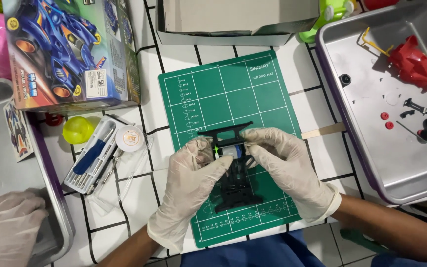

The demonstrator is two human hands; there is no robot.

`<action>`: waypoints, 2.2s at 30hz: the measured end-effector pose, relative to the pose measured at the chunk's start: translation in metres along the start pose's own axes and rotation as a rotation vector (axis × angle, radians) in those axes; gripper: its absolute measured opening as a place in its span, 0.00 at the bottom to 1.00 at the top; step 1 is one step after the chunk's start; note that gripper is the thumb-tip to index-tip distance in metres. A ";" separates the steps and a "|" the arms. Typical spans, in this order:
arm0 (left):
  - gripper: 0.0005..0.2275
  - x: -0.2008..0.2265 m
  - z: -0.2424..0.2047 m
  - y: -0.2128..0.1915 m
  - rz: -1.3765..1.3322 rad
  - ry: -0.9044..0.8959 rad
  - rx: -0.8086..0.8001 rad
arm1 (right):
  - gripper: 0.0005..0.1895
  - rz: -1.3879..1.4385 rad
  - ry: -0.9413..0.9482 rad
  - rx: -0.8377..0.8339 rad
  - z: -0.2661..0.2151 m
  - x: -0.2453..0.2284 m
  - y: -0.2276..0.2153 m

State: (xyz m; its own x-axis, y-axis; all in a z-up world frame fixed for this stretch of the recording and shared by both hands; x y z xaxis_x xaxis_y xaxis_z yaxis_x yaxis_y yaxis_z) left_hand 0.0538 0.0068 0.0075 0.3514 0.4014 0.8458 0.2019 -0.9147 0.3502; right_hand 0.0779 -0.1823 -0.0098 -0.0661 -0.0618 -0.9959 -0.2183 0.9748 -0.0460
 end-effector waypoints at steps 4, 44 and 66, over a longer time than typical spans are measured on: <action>0.20 0.003 0.003 -0.004 -0.217 -0.130 0.152 | 0.18 -0.114 -0.013 -0.054 0.002 -0.015 -0.001; 0.24 -0.003 0.016 0.003 0.253 -0.493 0.028 | 0.23 -1.493 0.318 0.363 -0.007 -0.056 -0.274; 0.27 0.001 0.019 0.024 -0.022 -0.192 -0.407 | 0.10 -0.452 0.394 0.464 -0.040 -0.104 -0.138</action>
State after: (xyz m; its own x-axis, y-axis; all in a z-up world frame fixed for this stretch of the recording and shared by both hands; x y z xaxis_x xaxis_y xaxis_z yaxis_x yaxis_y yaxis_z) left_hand 0.0765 -0.0133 0.0093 0.5217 0.3876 0.7600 -0.1514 -0.8346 0.5296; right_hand 0.0756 -0.3190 0.1034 -0.4292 -0.4641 -0.7749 0.1193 0.8213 -0.5579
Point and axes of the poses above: each hand's wrist, its own z-axis towards the middle knuckle, its own y-axis out of the palm, x = y × z, the point moved 4 cm from there along z, towards the middle knuckle, and after that the axes turned 15 degrees about -z, right-handed, at the moved point
